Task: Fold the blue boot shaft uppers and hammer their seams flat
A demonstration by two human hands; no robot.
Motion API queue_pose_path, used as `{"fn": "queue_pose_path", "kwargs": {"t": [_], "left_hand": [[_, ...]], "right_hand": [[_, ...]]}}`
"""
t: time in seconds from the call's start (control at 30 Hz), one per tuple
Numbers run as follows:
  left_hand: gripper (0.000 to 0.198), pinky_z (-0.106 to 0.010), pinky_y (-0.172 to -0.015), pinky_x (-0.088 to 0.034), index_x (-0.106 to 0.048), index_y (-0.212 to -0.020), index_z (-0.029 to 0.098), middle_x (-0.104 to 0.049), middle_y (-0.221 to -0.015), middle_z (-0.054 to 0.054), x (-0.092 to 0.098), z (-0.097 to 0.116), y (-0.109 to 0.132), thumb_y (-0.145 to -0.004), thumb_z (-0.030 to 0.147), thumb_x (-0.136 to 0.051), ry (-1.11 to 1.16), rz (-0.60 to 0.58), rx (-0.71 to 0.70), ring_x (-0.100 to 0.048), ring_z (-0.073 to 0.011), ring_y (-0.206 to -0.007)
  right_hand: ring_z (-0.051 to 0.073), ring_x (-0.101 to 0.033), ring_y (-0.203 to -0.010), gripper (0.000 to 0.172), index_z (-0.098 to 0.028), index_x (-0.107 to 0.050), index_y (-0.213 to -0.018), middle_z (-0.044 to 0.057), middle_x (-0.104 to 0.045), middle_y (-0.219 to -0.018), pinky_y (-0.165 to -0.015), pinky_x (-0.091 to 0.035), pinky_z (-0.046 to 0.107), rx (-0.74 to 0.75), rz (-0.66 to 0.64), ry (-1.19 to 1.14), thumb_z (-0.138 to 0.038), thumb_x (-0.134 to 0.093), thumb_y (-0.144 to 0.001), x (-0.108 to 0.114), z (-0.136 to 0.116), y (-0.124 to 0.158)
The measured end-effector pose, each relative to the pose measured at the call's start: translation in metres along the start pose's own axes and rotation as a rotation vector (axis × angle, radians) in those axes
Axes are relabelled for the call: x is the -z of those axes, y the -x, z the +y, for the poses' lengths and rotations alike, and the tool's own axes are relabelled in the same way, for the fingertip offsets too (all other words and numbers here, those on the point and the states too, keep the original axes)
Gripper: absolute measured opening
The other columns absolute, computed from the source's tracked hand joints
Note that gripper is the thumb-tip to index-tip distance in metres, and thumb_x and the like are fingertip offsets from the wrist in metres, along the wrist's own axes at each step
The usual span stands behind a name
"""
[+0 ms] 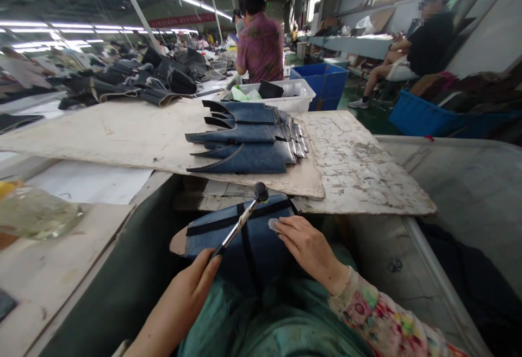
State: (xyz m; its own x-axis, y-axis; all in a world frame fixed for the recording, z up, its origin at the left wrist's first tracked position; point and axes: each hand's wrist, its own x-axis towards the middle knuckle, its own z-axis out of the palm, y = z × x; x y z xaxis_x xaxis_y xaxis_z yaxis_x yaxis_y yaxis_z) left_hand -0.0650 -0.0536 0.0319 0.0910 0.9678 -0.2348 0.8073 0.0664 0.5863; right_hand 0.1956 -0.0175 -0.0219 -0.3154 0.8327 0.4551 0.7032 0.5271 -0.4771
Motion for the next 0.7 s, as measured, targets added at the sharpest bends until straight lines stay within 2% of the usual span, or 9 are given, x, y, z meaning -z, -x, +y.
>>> {"fn": "queue_pose_path", "kwargs": {"t": [0.07, 0.17, 0.3, 0.4, 0.47, 0.57, 0.7], "left_hand": [[0.039, -0.024, -0.070, -0.049, -0.056, -0.106, 0.022, -0.070, -0.091, -0.003, -0.001, -0.001, 0.002, -0.087, 0.048, -0.033, 0.010, 0.012, 0.003, -0.066, -0.0189, -0.081], [0.038, -0.025, -0.069, -0.048, -0.058, -0.101, 0.022, -0.070, -0.087, -0.004, -0.005, 0.003, 0.002, -0.088, 0.048, -0.033, -0.026, -0.049, 0.025, -0.066, -0.0204, -0.082], [0.035, -0.025, -0.073, -0.046, -0.054, -0.102, 0.024, -0.068, -0.094, -0.004, -0.011, 0.028, -0.002, -0.091, 0.046, -0.029, -0.044, -0.076, -0.052, -0.065, -0.0188, -0.086], [0.034, -0.026, -0.068, -0.045, -0.054, -0.096, 0.022, -0.067, -0.084, -0.005, -0.017, 0.047, -0.009, -0.091, 0.043, -0.028, -0.157, -0.058, -0.088, -0.065, -0.0198, -0.077], [0.032, -0.026, -0.065, -0.044, -0.054, -0.091, 0.022, -0.066, -0.079, -0.005, -0.018, 0.051, -0.012, -0.091, 0.042, -0.029, -0.225, -0.069, -0.071, -0.065, -0.0206, -0.074], [0.033, -0.025, -0.069, -0.046, -0.055, -0.097, 0.023, -0.067, -0.085, -0.004, -0.013, 0.040, -0.003, -0.090, 0.045, -0.030, -0.126, -0.066, -0.051, -0.065, -0.0193, -0.079], [0.040, -0.024, -0.074, -0.048, -0.050, -0.112, 0.025, -0.068, -0.098, -0.003, 0.006, 0.000, 0.026, -0.088, 0.051, -0.032, 0.006, 0.070, 0.045, -0.065, -0.0186, -0.086]], "right_hand": [[0.018, -0.055, -0.102, 0.029, -0.018, -0.062, -0.114, 0.007, -0.063, -0.109, -0.094, -0.049, 0.036, 0.004, 0.007, 0.001, -0.016, -0.050, -0.088, -0.001, 0.000, 0.000], [0.018, -0.056, -0.102, 0.030, -0.021, -0.062, -0.115, 0.006, -0.063, -0.109, -0.092, -0.050, 0.035, 0.009, 0.010, 0.006, -0.017, -0.049, -0.088, -0.002, 0.001, 0.001], [0.019, -0.057, -0.102, 0.029, -0.020, -0.062, -0.115, 0.007, -0.063, -0.109, -0.091, -0.051, 0.036, 0.013, 0.012, 0.027, -0.017, -0.048, -0.089, -0.004, 0.001, 0.002], [0.020, -0.057, -0.103, 0.028, -0.020, -0.063, -0.113, 0.007, -0.063, -0.109, -0.091, -0.051, 0.038, 0.018, 0.016, 0.038, -0.018, -0.047, -0.089, -0.002, 0.001, 0.002], [0.020, -0.057, -0.102, 0.028, -0.021, -0.064, -0.111, 0.007, -0.064, -0.108, -0.090, -0.052, 0.038, 0.021, 0.021, 0.041, -0.018, -0.048, -0.089, -0.001, 0.001, 0.003], [0.020, -0.058, -0.101, 0.028, -0.022, -0.063, -0.112, 0.007, -0.064, -0.108, -0.090, -0.052, 0.038, 0.020, 0.028, 0.043, -0.018, -0.048, -0.088, 0.001, 0.002, 0.005], [0.019, -0.057, -0.103, 0.029, -0.022, -0.062, -0.115, 0.007, -0.064, -0.110, -0.091, -0.051, 0.038, 0.018, 0.027, 0.035, -0.019, -0.048, -0.089, -0.001, 0.005, 0.007]]}}
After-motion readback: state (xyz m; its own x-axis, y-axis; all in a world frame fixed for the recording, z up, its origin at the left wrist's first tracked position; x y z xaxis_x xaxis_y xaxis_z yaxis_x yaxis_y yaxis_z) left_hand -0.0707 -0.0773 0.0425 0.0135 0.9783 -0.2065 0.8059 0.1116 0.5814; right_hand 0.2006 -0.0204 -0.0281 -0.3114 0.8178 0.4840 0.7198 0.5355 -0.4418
